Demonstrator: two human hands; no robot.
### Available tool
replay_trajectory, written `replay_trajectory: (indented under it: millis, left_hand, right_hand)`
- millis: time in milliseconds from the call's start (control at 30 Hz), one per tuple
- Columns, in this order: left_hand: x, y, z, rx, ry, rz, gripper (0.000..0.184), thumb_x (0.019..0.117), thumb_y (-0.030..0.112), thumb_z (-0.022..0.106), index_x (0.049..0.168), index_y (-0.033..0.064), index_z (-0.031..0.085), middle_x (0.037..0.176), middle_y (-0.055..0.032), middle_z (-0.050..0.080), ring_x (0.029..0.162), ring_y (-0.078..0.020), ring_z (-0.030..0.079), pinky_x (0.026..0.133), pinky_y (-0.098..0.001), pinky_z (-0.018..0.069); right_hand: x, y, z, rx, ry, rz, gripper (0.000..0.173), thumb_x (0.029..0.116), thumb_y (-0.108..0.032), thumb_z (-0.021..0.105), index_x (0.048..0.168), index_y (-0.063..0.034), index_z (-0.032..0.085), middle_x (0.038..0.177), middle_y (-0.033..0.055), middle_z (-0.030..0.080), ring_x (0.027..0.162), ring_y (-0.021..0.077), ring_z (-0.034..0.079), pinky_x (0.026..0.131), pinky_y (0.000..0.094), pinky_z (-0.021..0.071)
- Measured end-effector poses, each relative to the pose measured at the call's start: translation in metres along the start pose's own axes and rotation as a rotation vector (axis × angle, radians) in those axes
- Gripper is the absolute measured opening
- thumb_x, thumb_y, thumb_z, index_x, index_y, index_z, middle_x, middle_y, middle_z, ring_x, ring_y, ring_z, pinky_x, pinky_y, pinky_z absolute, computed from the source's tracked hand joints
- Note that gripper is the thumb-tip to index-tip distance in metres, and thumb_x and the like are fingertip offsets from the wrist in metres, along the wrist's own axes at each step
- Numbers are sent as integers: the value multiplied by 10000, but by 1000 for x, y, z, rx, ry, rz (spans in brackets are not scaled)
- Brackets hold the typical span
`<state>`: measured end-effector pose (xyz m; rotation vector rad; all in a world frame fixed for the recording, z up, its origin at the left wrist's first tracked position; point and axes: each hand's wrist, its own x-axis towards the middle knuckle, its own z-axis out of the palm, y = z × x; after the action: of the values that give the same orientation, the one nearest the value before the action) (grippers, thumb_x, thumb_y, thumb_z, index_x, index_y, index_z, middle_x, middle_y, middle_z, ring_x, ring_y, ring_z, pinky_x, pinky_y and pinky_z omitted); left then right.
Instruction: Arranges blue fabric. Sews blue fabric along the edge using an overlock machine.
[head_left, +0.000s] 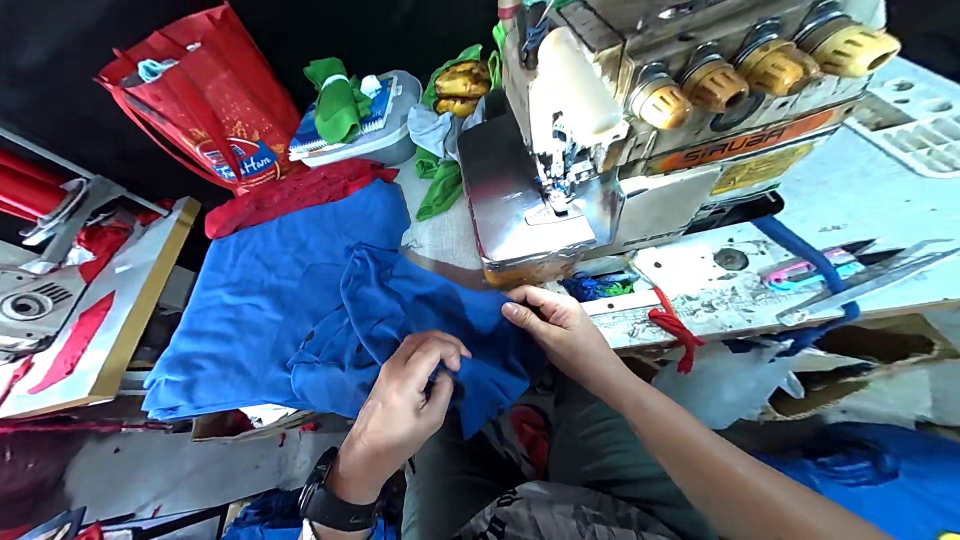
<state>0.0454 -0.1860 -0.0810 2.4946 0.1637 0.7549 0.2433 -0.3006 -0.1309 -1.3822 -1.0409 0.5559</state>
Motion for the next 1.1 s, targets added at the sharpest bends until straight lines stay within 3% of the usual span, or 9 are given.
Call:
replay_trajectory:
  millis: [100, 233, 467, 600, 700, 833, 1100]
  left_hand:
    - [11, 2, 2, -101, -60, -104, 263, 864, -32, 531, 1027, 67, 712, 1072, -6, 694, 1021, -61, 655, 863, -215, 564]
    - [16, 4, 7, -269, -96, -211, 227, 825, 2, 573, 953, 100, 734, 1010, 19, 686, 926, -45, 649, 745, -192, 555]
    - [11, 4, 11, -408, -76, -221, 81, 937, 124, 684, 951, 82, 752, 899, 27, 685, 859, -36, 651, 762, -186, 561]
    - [17, 15, 8, -407, -65, -196, 84, 940, 125, 644, 940, 107, 726, 1055, 3, 681, 1020, -85, 648, 856, -231, 566]
    - [28, 31, 4, -423, -59, -218, 106, 952, 91, 616, 964, 86, 720, 931, 19, 683, 861, -47, 653, 741, -193, 561]
    - [41, 32, 16, -404, -21, -411, 135, 954, 55, 613, 1027, 87, 722, 773, 37, 667, 656, -25, 599, 587, -170, 500]
    - [52, 14, 33, -257, 28, -575, 95, 1012, 140, 627, 965, 97, 697, 723, 34, 624, 605, -28, 550, 557, -177, 446]
  right_hand:
    - [-1, 1, -1, 38, 3, 14, 141, 1039, -139, 572, 1020, -91, 704, 840, -40, 683, 756, -5, 637, 694, 171, 527]
    - [-2, 1, -1, 88, 6, 33, 108, 1023, -116, 591, 1039, -87, 694, 841, -33, 690, 746, 5, 646, 689, 174, 539]
    - [-1, -1, -3, 168, -27, 86, 88, 1014, -105, 606, 1055, -87, 681, 812, -34, 689, 705, 10, 637, 648, 177, 530]
    - [0, -2, -6, 256, -40, 113, 98, 1017, -100, 598, 1032, -79, 692, 837, -34, 687, 739, 7, 635, 688, 175, 535]
    - [2, -4, -10, 341, -52, 188, 156, 1035, -131, 573, 1016, -87, 722, 851, -34, 693, 754, 23, 630, 685, 190, 523]
    - [5, -5, -14, 425, -78, 251, 175, 1041, -119, 558, 1014, -75, 726, 841, -11, 700, 733, 39, 642, 669, 203, 541]
    - [4, -10, -16, 467, -75, 291, 247, 1060, -88, 492, 1036, -72, 737, 858, -19, 715, 766, 26, 653, 711, 205, 548]
